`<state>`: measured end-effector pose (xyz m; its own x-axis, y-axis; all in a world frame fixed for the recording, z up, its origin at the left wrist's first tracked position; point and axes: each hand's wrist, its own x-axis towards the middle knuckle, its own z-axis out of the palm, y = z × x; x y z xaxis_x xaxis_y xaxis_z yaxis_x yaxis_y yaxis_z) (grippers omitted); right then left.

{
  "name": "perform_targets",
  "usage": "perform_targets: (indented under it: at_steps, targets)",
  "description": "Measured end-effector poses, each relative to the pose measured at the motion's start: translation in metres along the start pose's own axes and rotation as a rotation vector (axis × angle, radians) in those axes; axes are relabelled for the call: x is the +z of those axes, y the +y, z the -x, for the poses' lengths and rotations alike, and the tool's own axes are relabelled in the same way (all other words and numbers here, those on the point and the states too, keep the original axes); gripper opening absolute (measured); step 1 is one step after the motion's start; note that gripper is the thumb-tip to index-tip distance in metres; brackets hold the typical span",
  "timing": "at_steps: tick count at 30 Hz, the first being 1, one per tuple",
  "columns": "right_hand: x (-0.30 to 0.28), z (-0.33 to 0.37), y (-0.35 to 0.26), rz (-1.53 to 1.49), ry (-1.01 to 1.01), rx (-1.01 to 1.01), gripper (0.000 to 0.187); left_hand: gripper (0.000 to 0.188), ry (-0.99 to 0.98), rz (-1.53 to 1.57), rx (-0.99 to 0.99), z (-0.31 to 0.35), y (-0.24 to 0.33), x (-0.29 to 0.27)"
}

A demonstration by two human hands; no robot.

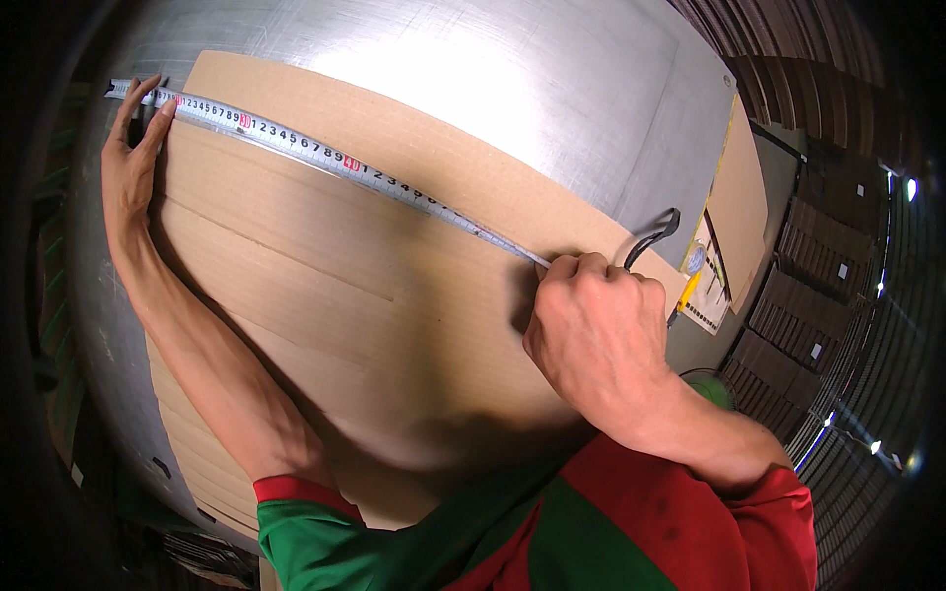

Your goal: The person places a large cardboard sheet on a metal worktable, then uses a tape measure to mark multiple evenly spaced lines across the sheet. The person repeatedly measures and marks the cardboard, then lifts and inspects the marked sheet.

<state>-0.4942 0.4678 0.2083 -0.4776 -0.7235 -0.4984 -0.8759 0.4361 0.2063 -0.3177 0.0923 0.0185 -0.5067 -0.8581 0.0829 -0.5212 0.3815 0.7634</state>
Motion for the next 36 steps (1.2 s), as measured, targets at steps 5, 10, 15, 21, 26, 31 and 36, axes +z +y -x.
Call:
perform_targets:
  at_steps: [5, 10, 15, 21, 26, 31, 36]
  targets:
    - [0.001, 0.0, 0.001, 0.0, 0.024, -0.012, 0.015, 0.059, -0.001, 0.028, 0.016, -0.001, -0.001, 0.002]
    - [0.002, 0.001, 0.002, 0.002, 0.016, -0.012, 0.015, 0.06, 0.017, -0.015, 0.002, 0.0, -0.002, 0.003]
    - [0.004, -0.001, 0.001, 0.012, 0.109, -0.011, 0.026, 0.06, 0.008, 0.002, 0.027, 0.0, 0.001, 0.002]
    - [0.003, -0.001, 0.001, 0.002, 0.097, -0.009, 0.026, 0.059, 0.007, -0.018, 0.01, 0.001, -0.002, 0.0]
    - [0.004, 0.0, 0.001, -0.01, 0.114, 0.003, 0.025, 0.058, 0.023, -0.014, 0.068, 0.0, -0.002, 0.003]
    - [-0.008, -0.006, 0.017, -0.21, 0.078, 0.002, 0.029, 0.063, 0.107, 0.05, -0.021, 0.009, 0.04, -0.013]
    - [-0.002, -0.01, 0.053, -0.573, -0.1, 0.001, 0.033, 0.065, 0.77, 0.025, 0.241, 0.065, 0.123, -0.101]
